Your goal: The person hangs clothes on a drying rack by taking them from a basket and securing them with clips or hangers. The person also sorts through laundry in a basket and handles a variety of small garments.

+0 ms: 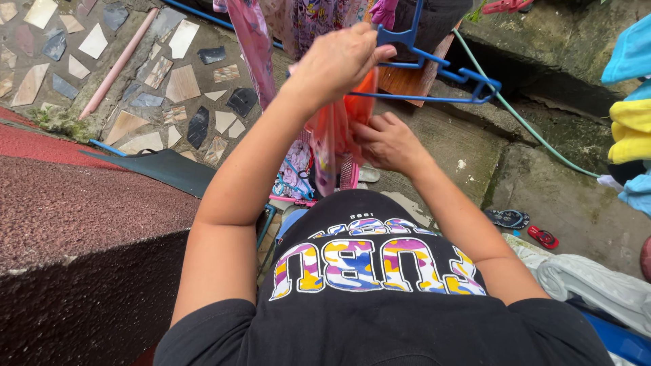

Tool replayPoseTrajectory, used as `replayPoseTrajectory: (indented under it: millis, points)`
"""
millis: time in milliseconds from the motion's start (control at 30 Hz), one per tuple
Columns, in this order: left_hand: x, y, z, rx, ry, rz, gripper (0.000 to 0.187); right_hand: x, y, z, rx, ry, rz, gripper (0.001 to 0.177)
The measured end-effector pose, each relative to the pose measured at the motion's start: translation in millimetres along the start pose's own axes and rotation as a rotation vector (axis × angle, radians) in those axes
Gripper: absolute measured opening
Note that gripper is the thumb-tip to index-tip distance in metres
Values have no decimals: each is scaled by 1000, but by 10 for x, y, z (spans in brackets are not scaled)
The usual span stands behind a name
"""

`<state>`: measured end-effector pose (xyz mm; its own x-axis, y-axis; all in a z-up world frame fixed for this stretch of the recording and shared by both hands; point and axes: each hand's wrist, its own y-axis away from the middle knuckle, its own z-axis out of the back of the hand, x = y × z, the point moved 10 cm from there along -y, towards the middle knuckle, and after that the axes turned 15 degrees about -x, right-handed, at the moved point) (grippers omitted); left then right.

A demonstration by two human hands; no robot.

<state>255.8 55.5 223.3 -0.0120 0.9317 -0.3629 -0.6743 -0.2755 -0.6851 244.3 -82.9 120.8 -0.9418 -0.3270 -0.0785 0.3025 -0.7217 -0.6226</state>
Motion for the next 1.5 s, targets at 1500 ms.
replayPoseTrajectory:
  millis: [1500]
  points:
    - [1029,-1463,818,-692,-20,233,61,-1973,-2062,2214,-870,225,-459,9]
